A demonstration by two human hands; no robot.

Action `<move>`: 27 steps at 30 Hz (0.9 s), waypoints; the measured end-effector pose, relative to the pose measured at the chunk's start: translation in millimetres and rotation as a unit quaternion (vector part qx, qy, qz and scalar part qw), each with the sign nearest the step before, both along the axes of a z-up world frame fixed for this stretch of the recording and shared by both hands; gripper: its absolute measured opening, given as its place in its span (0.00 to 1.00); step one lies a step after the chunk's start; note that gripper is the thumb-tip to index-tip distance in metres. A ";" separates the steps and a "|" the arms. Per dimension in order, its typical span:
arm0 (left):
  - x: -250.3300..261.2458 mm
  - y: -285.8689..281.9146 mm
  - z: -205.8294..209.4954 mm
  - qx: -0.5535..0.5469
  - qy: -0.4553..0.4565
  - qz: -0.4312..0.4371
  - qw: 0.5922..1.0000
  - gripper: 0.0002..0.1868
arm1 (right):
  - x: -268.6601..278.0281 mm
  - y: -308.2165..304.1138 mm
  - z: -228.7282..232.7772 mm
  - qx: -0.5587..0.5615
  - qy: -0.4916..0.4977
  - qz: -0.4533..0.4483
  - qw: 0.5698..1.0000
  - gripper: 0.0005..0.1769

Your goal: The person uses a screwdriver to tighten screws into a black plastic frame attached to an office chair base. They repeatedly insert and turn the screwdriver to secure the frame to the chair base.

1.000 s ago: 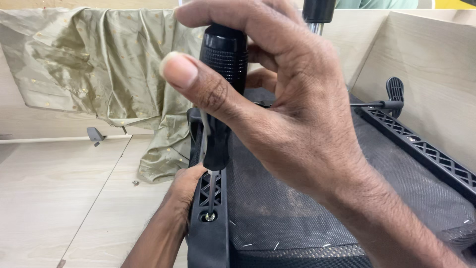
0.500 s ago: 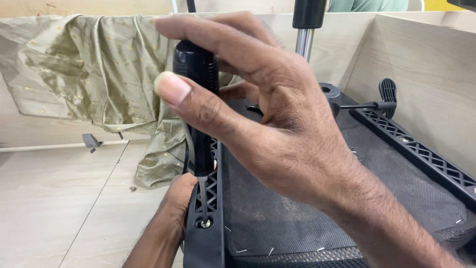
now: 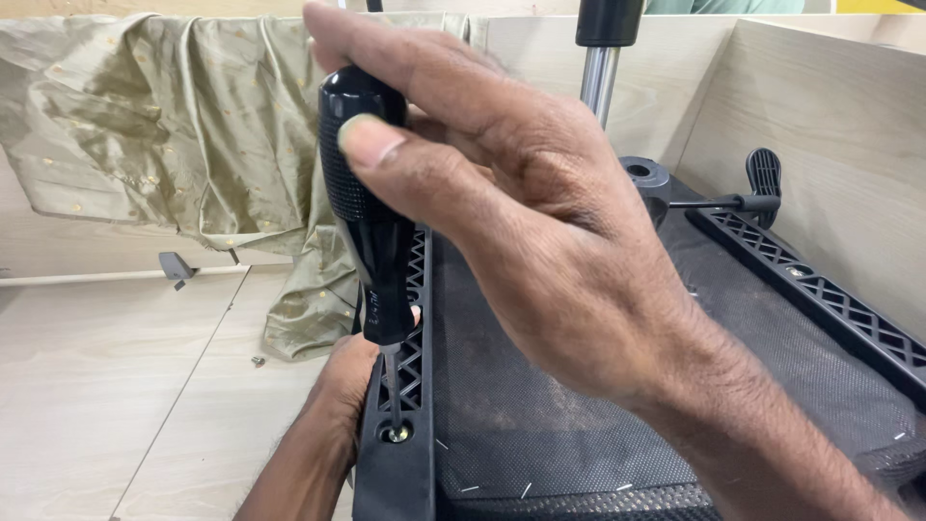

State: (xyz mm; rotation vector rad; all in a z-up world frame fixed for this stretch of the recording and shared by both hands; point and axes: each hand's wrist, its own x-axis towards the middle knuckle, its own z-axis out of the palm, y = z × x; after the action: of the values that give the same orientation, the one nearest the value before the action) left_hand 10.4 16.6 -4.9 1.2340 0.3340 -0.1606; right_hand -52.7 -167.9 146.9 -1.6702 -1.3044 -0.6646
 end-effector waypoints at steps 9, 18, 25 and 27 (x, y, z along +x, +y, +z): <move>-7.0 3.5 -2.3 -0.028 -0.011 -0.023 0.999 0.13 | -3.0 10.2 2.3 -0.011 -0.004 -0.084 0.996 0.20; -4.6 -2.9 -0.7 -0.031 -0.019 -0.028 0.999 0.12 | -3.6 6.4 -0.1 0.005 0.013 -0.081 0.997 0.23; -3.8 -2.8 -2.9 -0.036 -0.022 -0.034 0.999 0.11 | -6.0 1.5 2.1 -0.033 -0.024 -0.076 0.996 0.23; -3.3 -2.2 -3.8 -0.037 -0.023 -0.034 0.998 0.11 | -6.1 1.8 4.3 -0.037 -0.017 -0.065 0.997 0.24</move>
State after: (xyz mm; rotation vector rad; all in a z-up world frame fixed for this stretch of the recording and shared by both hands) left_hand 7.2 14.4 -8.7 1.1748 0.2435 -0.2014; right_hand -58.7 -166.1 151.2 -1.8233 -1.2656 -0.7312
